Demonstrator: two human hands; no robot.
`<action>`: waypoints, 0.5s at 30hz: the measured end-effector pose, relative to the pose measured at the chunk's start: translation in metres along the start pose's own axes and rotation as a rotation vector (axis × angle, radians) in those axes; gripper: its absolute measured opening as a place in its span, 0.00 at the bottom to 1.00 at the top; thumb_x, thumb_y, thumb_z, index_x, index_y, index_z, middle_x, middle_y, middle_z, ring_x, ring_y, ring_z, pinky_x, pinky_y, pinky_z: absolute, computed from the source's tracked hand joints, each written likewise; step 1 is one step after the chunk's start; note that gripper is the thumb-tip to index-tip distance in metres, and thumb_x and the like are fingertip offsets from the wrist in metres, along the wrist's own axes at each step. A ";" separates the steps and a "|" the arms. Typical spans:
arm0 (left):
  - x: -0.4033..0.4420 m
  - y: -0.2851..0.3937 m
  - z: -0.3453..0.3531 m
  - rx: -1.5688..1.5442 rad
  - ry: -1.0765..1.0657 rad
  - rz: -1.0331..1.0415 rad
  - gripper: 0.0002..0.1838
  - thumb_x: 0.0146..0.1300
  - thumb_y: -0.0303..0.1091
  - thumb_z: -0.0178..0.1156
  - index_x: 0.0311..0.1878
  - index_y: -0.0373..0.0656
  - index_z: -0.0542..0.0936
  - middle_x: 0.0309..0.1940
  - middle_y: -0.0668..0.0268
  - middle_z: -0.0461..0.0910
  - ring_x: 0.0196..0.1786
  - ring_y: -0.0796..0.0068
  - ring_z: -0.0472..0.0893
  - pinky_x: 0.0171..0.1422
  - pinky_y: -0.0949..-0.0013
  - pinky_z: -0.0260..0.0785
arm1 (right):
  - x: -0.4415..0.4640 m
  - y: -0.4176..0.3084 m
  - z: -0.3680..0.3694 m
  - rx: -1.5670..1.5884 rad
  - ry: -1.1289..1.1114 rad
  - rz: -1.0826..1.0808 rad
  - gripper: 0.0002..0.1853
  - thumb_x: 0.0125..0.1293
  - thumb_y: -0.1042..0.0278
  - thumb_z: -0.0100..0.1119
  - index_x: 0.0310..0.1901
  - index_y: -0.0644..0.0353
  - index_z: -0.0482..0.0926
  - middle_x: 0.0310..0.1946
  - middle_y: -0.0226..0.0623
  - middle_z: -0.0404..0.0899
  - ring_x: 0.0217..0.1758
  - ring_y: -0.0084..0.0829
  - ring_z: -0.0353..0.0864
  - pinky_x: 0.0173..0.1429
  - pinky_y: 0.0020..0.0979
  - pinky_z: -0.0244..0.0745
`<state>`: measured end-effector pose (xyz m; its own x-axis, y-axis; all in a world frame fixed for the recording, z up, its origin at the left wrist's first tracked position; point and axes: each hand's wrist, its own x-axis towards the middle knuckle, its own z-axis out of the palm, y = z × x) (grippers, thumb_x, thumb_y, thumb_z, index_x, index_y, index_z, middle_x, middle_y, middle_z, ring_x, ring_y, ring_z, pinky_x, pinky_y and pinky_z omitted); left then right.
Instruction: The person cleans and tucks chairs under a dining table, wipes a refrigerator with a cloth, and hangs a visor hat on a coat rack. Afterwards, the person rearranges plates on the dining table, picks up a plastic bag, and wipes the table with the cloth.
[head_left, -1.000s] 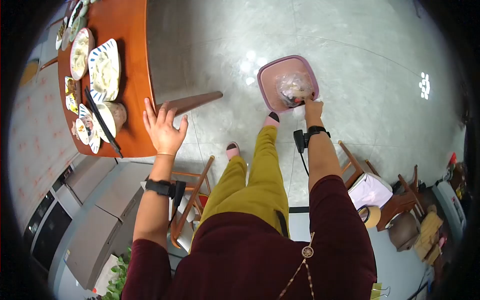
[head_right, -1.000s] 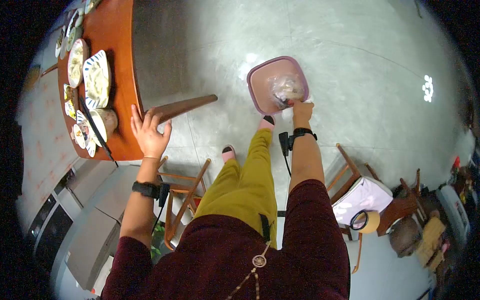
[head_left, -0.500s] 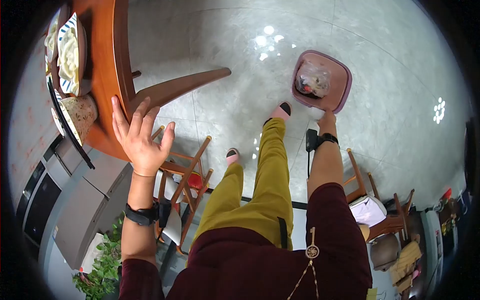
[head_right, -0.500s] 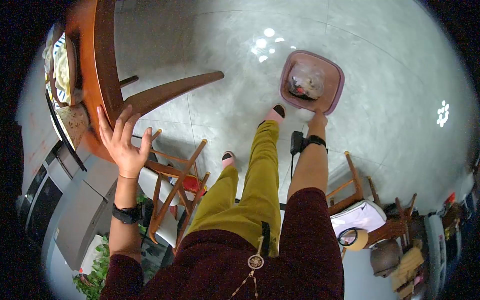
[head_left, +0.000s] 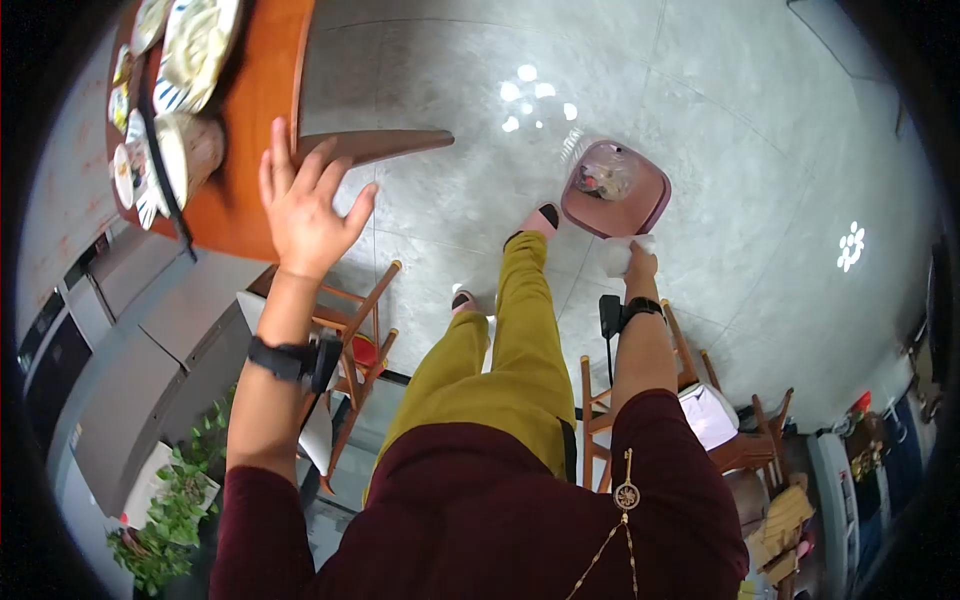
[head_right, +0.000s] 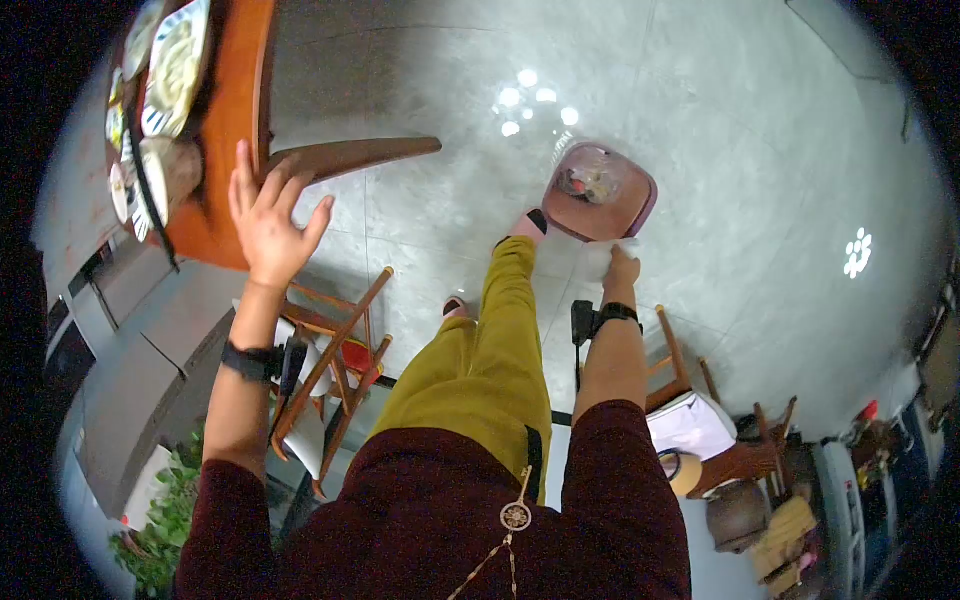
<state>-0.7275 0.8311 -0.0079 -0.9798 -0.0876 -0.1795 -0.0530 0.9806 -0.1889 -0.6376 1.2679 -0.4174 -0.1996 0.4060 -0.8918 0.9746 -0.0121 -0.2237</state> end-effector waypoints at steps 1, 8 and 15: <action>-0.005 -0.004 -0.006 -0.022 0.012 0.000 0.17 0.48 0.48 0.64 0.38 0.49 0.82 0.49 0.68 0.76 0.72 0.52 0.53 0.69 0.48 0.46 | -0.026 -0.009 0.002 -0.040 0.036 -0.119 0.26 0.52 0.66 0.66 0.49 0.73 0.69 0.42 0.49 0.77 0.43 0.40 0.78 0.46 0.38 0.74; -0.072 -0.046 -0.060 -0.123 0.018 -0.011 0.17 0.49 0.50 0.63 0.37 0.50 0.82 0.52 0.67 0.75 0.73 0.55 0.49 0.71 0.47 0.43 | -0.189 -0.043 -0.015 -0.343 -0.382 -0.517 0.23 0.52 0.68 0.64 0.50 0.65 0.72 0.41 0.40 0.78 0.41 0.33 0.77 0.46 0.34 0.72; -0.189 -0.070 -0.088 -0.406 0.214 -0.067 0.16 0.51 0.47 0.62 0.39 0.48 0.83 0.61 0.62 0.68 0.72 0.58 0.52 0.72 0.48 0.44 | -0.330 -0.015 -0.011 -0.796 -0.575 -0.867 0.19 0.52 0.70 0.63 0.46 0.66 0.76 0.37 0.42 0.80 0.39 0.33 0.79 0.44 0.34 0.73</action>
<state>-0.5553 0.7944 0.1242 -0.9871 -0.1569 0.0313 -0.1471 0.9672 0.2073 -0.5849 1.1439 -0.1161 -0.6099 -0.4387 -0.6600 0.2619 0.6744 -0.6903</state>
